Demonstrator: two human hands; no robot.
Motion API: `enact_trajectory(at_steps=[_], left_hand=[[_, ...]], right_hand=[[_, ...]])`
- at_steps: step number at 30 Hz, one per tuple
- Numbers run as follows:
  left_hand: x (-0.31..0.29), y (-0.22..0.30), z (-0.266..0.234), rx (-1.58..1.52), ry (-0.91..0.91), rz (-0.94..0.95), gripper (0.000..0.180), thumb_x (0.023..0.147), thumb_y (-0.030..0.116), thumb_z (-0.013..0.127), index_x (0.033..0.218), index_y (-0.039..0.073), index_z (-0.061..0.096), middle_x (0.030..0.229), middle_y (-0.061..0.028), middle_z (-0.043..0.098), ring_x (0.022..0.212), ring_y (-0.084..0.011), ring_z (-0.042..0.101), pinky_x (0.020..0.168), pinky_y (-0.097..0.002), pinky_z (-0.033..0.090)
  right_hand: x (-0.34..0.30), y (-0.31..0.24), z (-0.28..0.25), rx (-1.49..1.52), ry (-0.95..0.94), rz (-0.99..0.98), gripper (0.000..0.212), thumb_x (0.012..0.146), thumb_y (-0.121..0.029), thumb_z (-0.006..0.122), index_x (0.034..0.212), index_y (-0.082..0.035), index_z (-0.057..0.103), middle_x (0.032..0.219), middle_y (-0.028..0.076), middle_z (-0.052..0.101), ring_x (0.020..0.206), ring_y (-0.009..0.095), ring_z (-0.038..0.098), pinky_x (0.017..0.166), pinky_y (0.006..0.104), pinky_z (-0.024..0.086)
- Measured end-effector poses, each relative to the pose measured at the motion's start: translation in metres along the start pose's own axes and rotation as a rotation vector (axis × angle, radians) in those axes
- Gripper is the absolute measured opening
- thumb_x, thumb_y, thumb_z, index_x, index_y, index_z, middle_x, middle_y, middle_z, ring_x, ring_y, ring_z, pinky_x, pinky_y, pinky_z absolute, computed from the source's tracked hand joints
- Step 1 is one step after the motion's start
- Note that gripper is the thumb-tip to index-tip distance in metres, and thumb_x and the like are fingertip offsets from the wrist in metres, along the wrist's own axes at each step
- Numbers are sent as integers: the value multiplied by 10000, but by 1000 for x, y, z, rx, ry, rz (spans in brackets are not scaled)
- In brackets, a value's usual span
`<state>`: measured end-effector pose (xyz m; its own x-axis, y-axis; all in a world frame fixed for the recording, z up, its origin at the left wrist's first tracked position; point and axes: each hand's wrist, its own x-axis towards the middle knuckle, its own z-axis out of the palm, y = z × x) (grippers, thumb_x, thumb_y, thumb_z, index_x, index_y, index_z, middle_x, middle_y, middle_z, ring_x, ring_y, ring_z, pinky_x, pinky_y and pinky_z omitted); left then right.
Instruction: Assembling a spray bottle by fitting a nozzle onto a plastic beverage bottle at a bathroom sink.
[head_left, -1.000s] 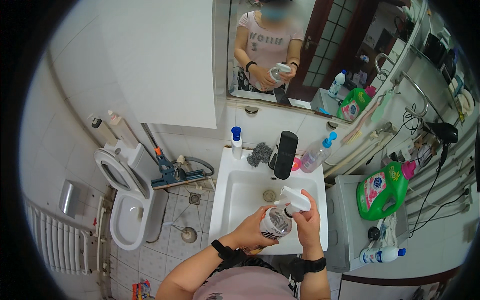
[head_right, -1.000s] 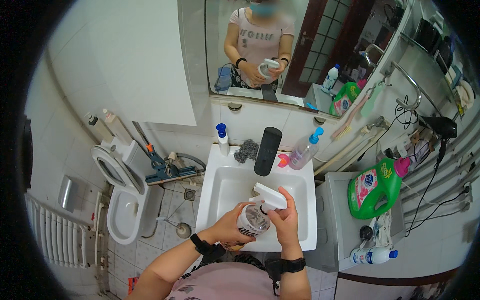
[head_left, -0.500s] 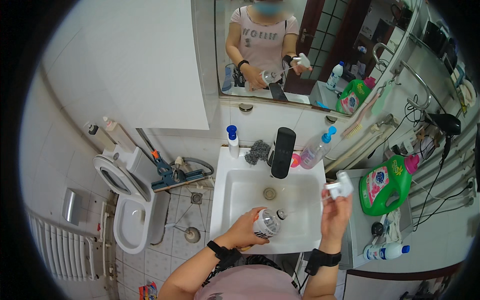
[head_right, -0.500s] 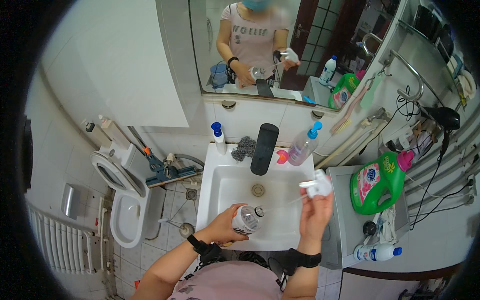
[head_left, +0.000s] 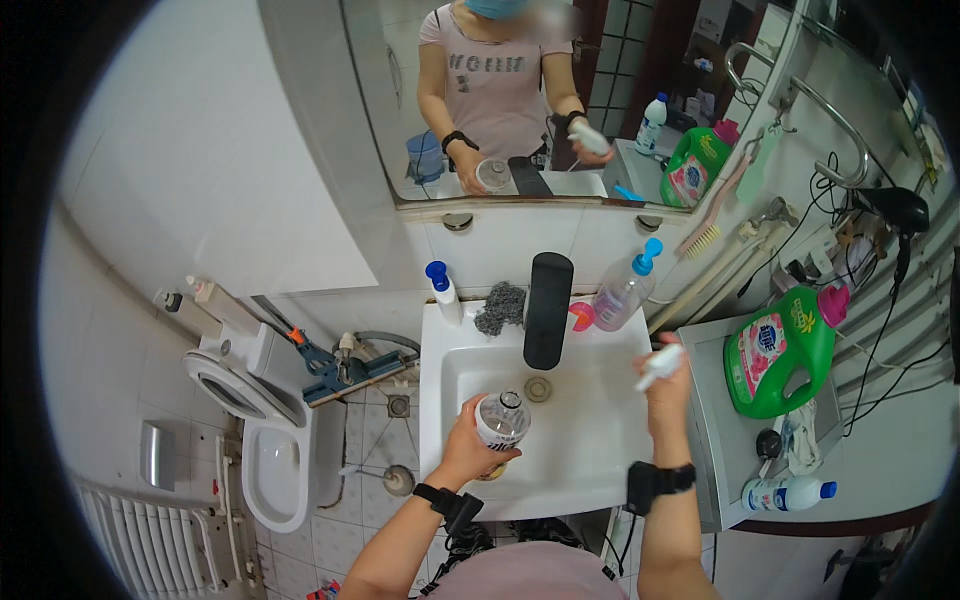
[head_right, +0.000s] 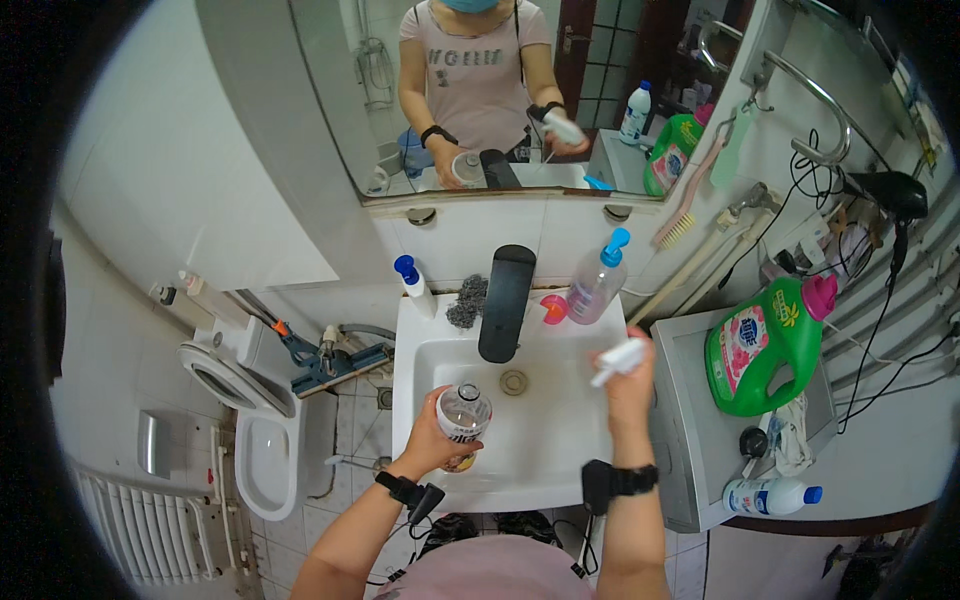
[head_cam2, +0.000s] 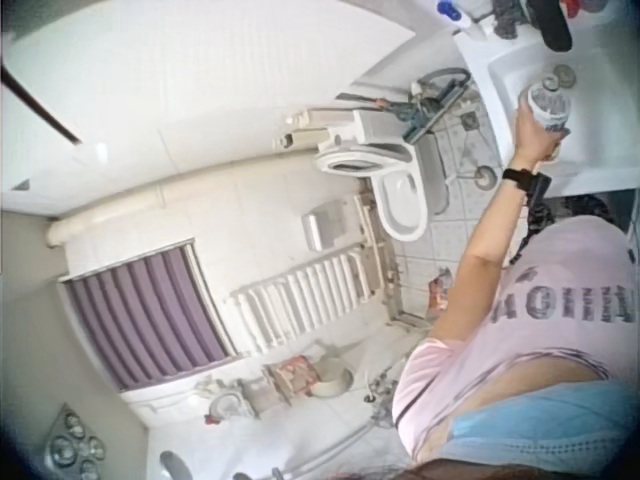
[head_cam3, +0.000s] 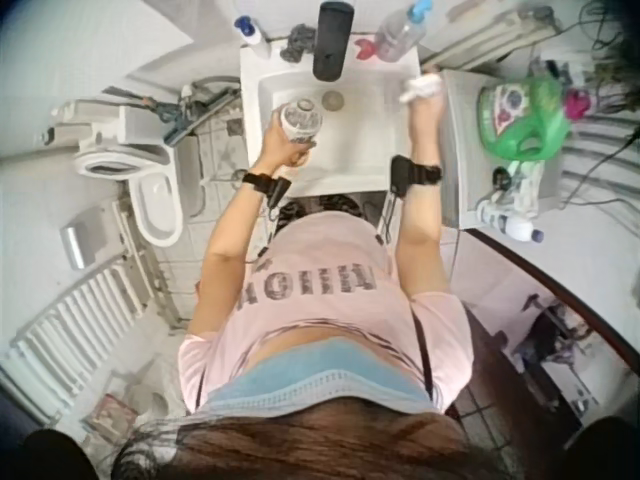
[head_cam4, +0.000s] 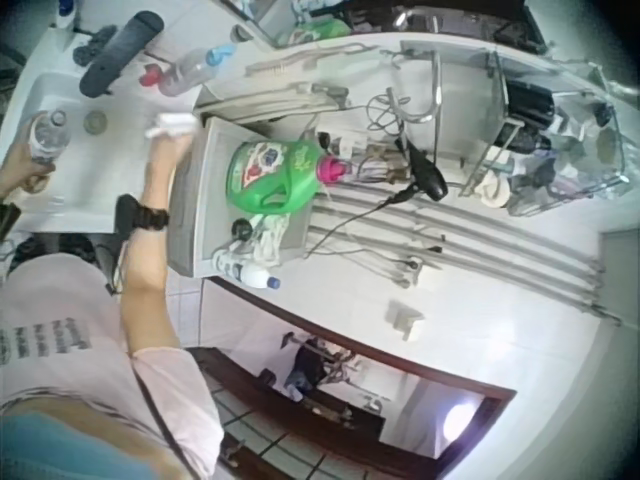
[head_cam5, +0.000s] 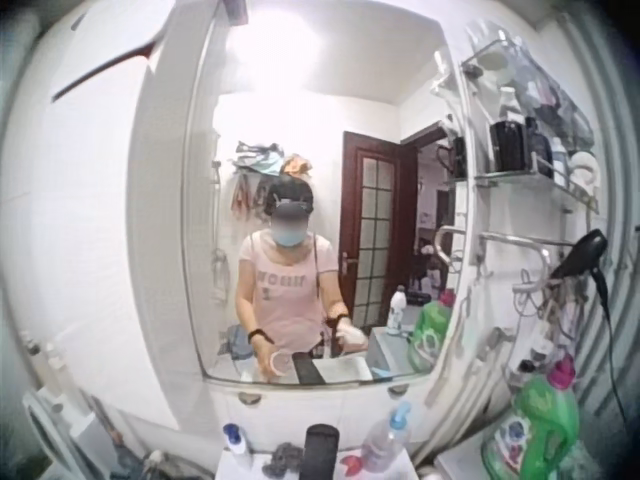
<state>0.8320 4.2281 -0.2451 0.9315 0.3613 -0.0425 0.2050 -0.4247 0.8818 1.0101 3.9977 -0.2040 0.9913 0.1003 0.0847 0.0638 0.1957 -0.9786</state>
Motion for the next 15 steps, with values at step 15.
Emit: enact_trajectory(at_steps=[15], left_hand=[[59, 28, 52, -75, -40, -46, 932, 495, 97, 837, 1263, 35, 313, 1118, -118, 533, 1062, -226, 528, 923, -323, 416]], right_hand=[[77, 123, 54, -340, -190, 143, 521, 663, -68, 733, 1087, -26, 431, 978, 116, 609, 895, 245, 619, 731, 351, 497]])
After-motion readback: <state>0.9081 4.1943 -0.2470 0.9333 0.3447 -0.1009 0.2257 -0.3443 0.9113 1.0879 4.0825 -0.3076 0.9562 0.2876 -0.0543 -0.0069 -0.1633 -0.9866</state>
